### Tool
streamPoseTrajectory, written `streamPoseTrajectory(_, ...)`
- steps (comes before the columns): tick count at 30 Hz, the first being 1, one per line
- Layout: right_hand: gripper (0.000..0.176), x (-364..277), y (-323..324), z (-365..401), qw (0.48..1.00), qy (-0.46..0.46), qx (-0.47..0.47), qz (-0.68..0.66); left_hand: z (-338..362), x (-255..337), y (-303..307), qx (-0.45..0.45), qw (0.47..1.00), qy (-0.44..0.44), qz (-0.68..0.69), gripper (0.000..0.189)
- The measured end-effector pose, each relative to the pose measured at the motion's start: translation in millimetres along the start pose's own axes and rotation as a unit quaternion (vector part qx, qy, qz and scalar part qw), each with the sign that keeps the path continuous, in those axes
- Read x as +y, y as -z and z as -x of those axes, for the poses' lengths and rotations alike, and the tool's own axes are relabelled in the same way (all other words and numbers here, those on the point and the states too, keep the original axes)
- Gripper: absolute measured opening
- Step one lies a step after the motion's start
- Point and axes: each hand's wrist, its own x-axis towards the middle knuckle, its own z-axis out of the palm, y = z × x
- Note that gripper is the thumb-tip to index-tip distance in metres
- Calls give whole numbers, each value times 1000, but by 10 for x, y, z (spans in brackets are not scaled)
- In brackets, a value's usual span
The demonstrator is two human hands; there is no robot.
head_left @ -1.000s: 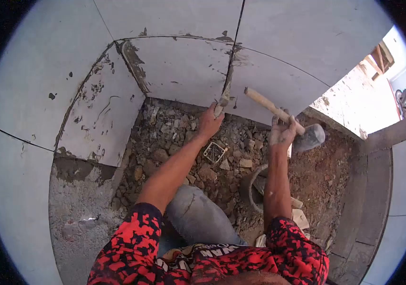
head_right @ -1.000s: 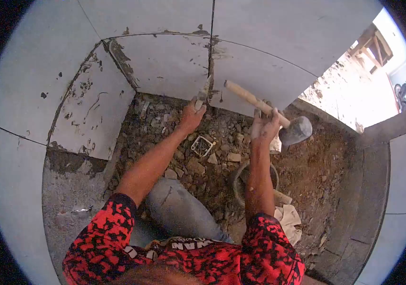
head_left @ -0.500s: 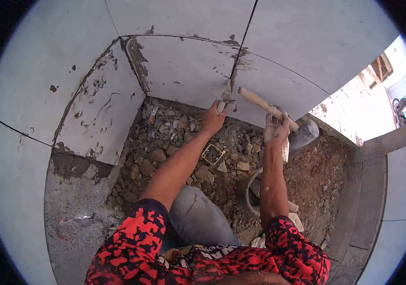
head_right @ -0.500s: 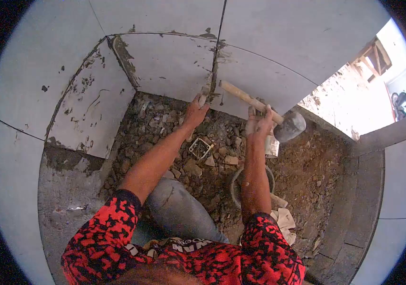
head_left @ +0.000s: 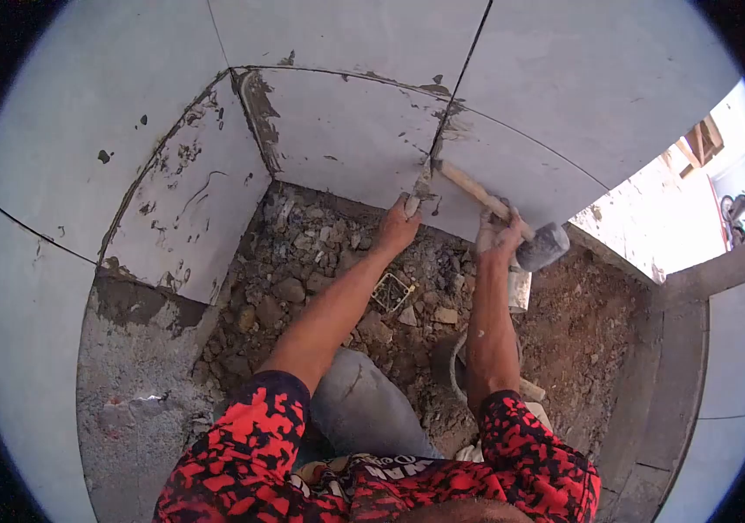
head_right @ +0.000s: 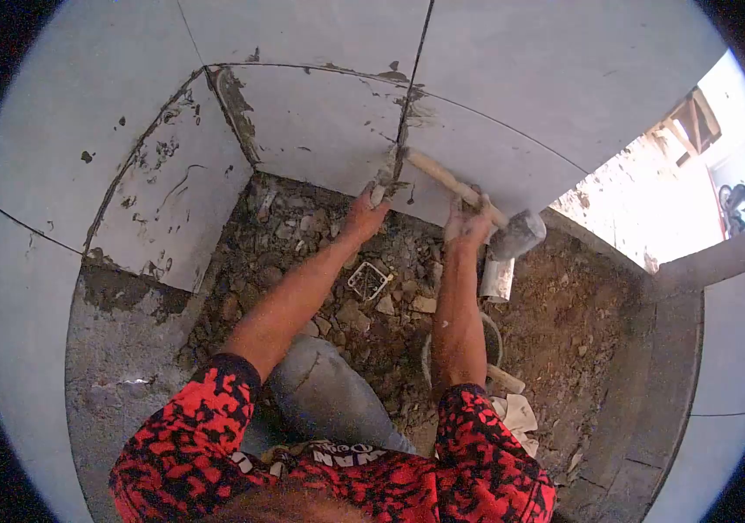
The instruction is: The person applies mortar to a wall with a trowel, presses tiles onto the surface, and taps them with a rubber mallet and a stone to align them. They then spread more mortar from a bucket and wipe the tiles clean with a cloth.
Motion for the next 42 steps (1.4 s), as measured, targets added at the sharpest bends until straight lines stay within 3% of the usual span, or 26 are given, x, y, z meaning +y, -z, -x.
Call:
streamPoseTrajectory(2,17,-15,-3,18,999,4,40,-29,-41,-12,11,-14,1000,13,6,55)
streamPoseTrajectory(4,17,18,46,0,1000,6,2,-17,-21,9,15,-21,999,33,15,55)
streamPoseTrajectory(9,24,2,72,-62,996,-21,-70,46,-52,-23,22,-14,998,-22,-59,55)
streamPoseTrajectory(10,26,52,37,-47,999,-11,-31,23,-29,-55,-14,41,996,-75,-18,54)
streamPoseTrajectory(13,30,28,32,41,1000,-9,15,7,1,50,43,-13,1000,2,-9,55)
streamPoseTrajectory(15,29,-47,57,-3,997,-34,-54,35,-57,-126,-87,12,999,-15,-33,55)
streamPoseTrajectory(17,27,17,19,-56,999,-22,-23,2,-145,-182,-79,34,997,-36,-52,56)
streamPoseTrajectory(19,27,67,75,-79,1000,0,-18,24,-144,-175,-40,-82,996,8,40,64)
streamPoseTrajectory(23,28,53,66,-90,999,-13,-30,34,-74,-24,74,-76,997,0,-3,65)
streamPoseTrajectory(25,29,72,-16,-44,999,-8,33,42,-60,19,92,-81,996,24,-3,66)
streamPoseTrajectory(28,30,9,65,-66,999,-22,7,40,-3,40,100,-74,997,21,-4,66)
streamPoseTrajectory(31,23,-114,-23,51,999,-28,20,18,-97,-95,47,-58,998,-28,9,65)
streamPoseTrajectory(35,24,-358,205,96,998,-40,28,42,21,28,178,-67,998,4,-3,63)
streamPoseTrajectory(37,36,-582,469,52,983,-36,-44,176,49,125,283,-72,996,-41,-25,59)
streamPoseTrajectory(39,36,-784,149,503,966,27,21,256,26,100,221,-64,996,-45,-31,59)
streamPoseTrajectory(41,36,-1030,413,434,970,4,11,244,99,2,182,-63,996,-51,-36,58)
streamPoseTrajectory(42,36,-1157,518,427,974,-12,1,228,150,-59,171,-28,989,-122,-72,55)
